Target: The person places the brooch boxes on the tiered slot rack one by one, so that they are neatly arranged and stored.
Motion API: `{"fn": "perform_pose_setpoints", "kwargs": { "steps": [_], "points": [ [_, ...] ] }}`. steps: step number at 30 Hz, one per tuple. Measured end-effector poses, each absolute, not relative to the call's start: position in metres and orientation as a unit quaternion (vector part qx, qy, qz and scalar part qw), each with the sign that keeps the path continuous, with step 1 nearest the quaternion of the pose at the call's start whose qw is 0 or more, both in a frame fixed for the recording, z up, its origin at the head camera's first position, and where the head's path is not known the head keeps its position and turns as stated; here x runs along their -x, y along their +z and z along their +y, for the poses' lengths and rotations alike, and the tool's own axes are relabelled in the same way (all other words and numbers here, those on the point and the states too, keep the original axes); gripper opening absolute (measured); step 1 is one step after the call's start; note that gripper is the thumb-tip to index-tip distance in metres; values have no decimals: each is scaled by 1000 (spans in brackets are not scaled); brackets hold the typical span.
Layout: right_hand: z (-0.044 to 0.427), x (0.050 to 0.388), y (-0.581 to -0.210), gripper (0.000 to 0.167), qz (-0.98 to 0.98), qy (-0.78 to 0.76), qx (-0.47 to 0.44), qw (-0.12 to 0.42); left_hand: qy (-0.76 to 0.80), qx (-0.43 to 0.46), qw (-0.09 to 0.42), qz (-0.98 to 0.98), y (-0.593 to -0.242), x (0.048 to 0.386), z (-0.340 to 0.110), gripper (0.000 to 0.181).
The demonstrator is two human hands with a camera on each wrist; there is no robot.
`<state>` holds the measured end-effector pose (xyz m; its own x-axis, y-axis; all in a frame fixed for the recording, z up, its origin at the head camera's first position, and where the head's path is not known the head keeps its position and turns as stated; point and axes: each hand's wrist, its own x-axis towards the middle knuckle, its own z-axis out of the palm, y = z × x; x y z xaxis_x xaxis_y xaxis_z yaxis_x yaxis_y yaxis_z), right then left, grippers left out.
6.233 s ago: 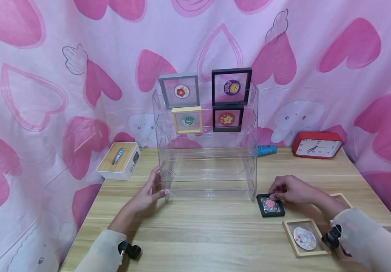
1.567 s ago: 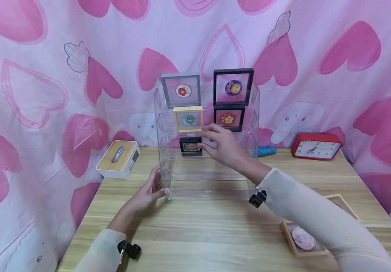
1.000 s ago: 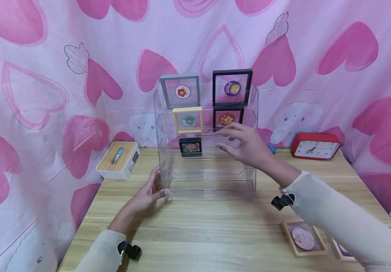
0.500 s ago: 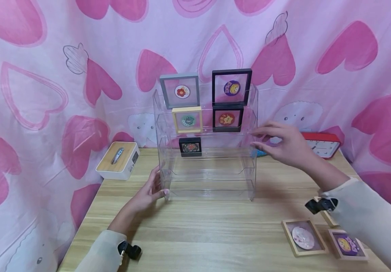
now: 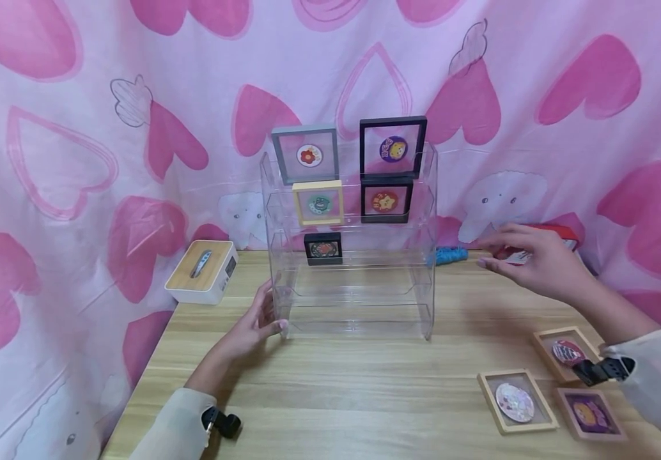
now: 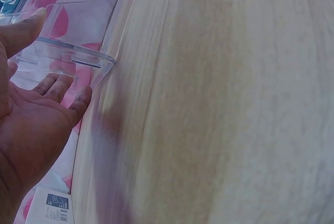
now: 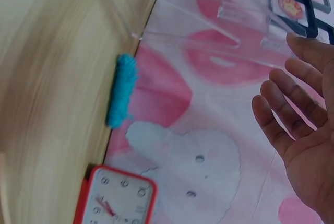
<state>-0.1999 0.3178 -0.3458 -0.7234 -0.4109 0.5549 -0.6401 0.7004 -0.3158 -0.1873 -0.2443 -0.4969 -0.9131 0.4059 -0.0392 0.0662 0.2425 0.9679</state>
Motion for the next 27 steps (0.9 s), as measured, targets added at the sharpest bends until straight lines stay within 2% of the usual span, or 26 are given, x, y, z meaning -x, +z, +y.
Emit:
{"fn": "perform_pose_setpoints", "kwargs": {
  "steps": [7,13,20,27],
  "points": [
    [339,189,-362,46,-901,252,-288,204,596,-158,140,774,-498,188,-244,98],
    [363,174,-381,42,-918,252,-269,146,598,-167,137,772,-498,188,-244,100],
    [388,161,-407,45,-916,248,-295,115,599,-159,138,773,-497,188,-244,97],
    [414,139,-427,43,-920,272,-278,57,598,-146,140,775,-498,188,-244,98]
  ]
}}
